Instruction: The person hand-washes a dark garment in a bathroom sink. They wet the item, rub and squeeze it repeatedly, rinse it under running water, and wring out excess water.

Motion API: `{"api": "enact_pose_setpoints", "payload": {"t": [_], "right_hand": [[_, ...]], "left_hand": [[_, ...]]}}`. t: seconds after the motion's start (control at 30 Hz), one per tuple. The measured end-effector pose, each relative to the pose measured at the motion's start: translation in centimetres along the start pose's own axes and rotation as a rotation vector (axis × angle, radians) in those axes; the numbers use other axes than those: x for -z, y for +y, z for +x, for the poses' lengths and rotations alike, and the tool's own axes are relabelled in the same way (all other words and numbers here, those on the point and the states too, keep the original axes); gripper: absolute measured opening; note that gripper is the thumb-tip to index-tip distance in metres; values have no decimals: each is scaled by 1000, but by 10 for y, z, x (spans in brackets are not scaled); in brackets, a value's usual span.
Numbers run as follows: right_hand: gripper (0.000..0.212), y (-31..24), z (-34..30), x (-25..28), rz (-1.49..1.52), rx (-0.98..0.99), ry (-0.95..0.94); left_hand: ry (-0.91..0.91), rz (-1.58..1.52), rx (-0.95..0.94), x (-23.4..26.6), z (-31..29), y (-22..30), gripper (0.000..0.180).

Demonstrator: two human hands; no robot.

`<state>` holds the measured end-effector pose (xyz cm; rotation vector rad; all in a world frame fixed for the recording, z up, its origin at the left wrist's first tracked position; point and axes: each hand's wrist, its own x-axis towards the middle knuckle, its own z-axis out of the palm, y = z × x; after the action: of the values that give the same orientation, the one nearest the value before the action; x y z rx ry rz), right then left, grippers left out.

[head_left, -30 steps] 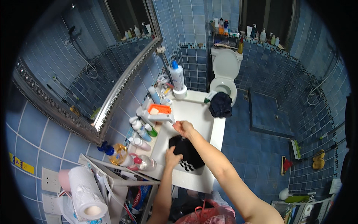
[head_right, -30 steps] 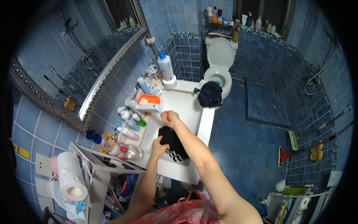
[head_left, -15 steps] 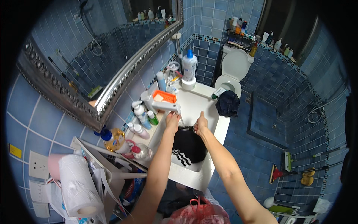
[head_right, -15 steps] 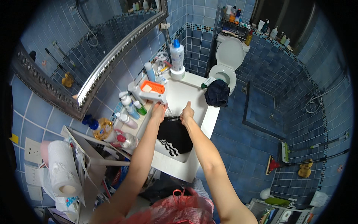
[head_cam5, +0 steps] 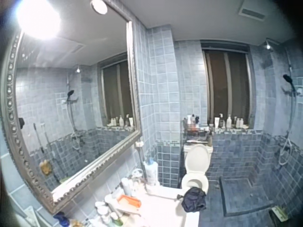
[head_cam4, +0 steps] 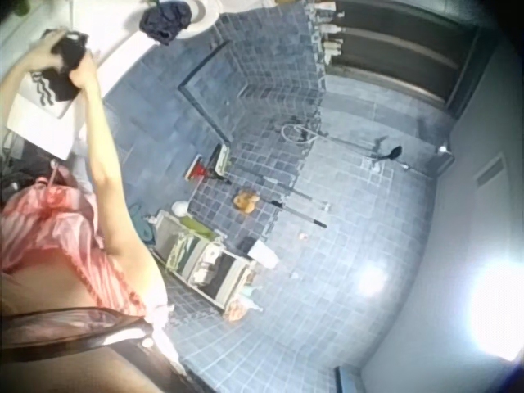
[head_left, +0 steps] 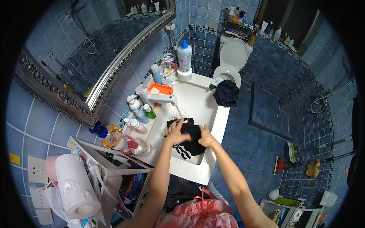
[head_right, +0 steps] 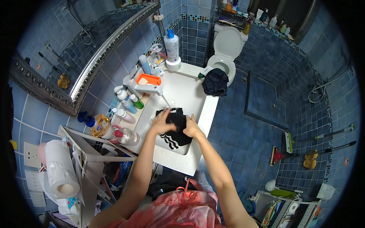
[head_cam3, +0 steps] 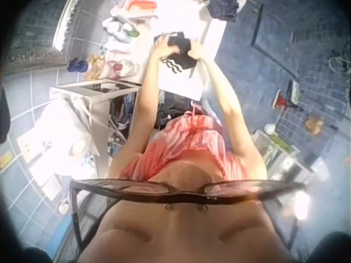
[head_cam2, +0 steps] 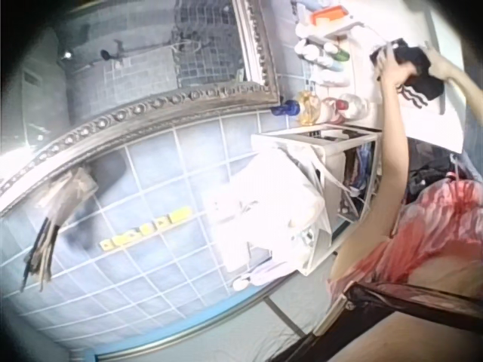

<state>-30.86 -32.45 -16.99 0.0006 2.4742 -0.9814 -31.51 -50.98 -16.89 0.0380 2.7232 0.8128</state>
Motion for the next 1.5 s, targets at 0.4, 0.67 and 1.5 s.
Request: {"api": "enact_pose_setpoints", "payload": {"t": [0.4,0.67,1.5], "right_hand": [[48,-20,-1,32,370,107,209],[95,-43,-15,59,1090,-228,-378],[29,-64,-26,49,863,537,-139]], "left_hand": [[465,-838,-95,39,-29,11,41],[546,-1166,-276,104,-54,52,34],[54,-1651,40,-13,21,-33,39]]}}
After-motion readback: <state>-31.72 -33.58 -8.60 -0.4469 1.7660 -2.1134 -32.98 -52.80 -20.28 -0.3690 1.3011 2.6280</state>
